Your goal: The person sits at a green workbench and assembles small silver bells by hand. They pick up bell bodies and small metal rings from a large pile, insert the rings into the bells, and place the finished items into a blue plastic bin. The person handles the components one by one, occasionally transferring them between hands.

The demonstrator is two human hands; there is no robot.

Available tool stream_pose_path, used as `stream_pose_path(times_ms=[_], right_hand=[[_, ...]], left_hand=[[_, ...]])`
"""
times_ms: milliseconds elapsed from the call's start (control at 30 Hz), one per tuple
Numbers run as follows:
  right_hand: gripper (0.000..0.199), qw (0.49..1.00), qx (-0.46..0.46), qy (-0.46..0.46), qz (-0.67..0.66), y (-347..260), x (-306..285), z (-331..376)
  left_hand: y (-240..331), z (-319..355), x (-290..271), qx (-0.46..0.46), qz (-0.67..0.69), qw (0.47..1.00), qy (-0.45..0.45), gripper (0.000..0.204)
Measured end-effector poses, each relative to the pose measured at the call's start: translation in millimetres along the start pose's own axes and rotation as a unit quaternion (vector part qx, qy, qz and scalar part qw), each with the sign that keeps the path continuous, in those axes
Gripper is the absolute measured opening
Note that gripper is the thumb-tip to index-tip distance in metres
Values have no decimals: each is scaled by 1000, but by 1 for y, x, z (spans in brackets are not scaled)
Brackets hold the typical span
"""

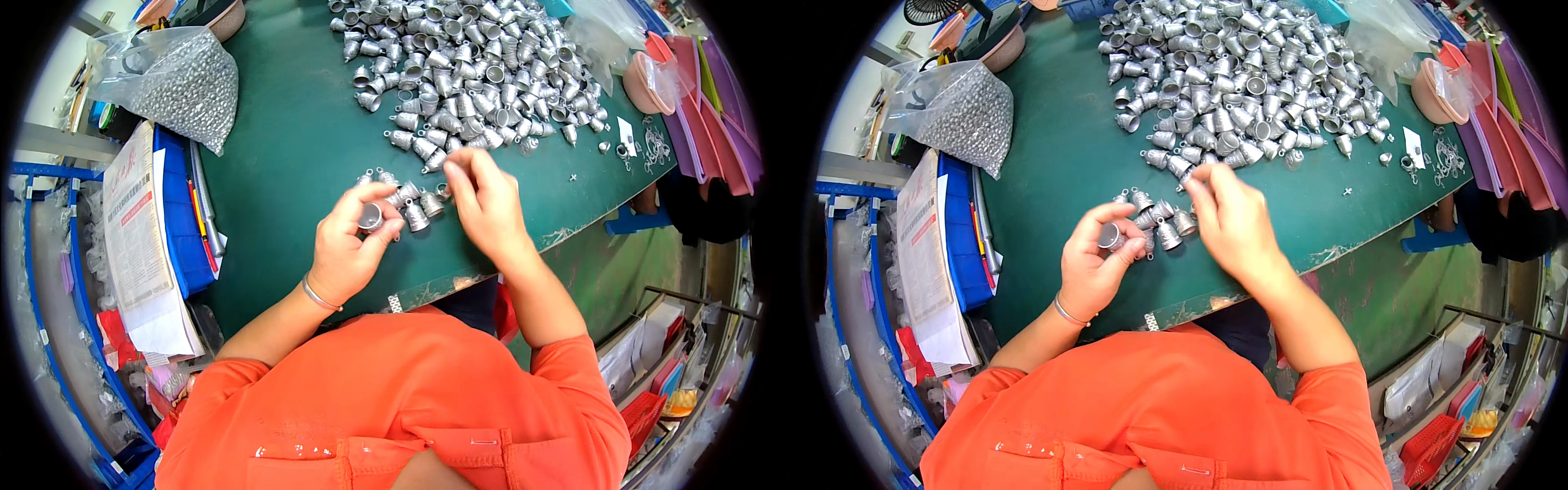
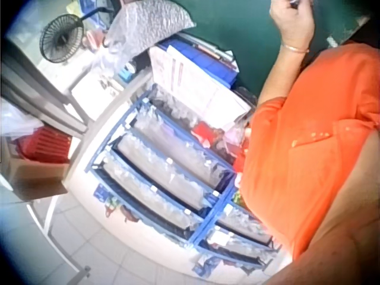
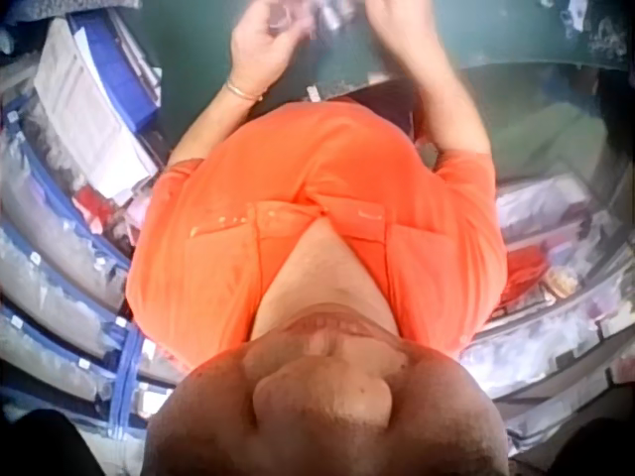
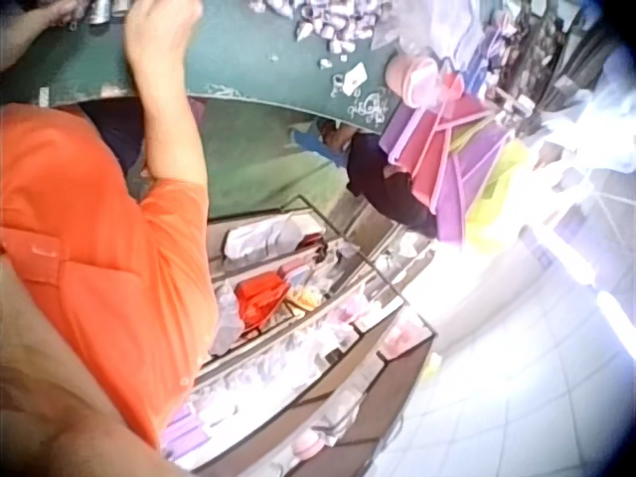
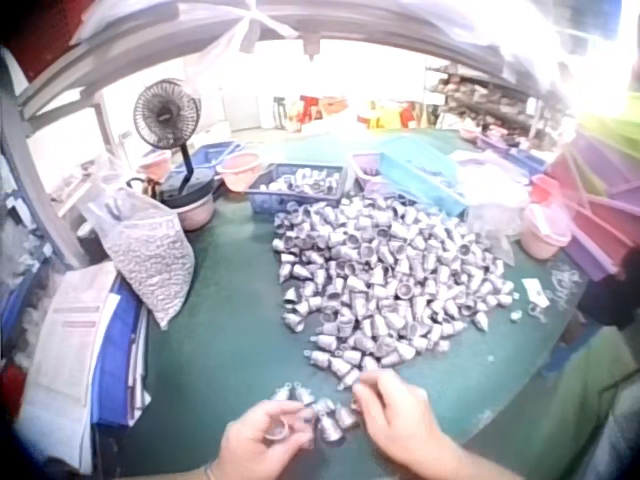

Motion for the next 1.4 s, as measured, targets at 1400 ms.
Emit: stream_pose_path(times_ms=[1400], right_hand=[[24,987,-72,-134,-58,-1,-4,23]], left_hand=[[32,-8,16,172,-209,962,-32,31]])
Point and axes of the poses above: each hand's wrist, its own z-axis away from the middle knuckle, its own x-axis out of the palm, y = z × x, the point moved 9 cm from there along -z, towards the middle knuckle, and after that the axes turned 9 degrees about -z, right-handed, at the moved point
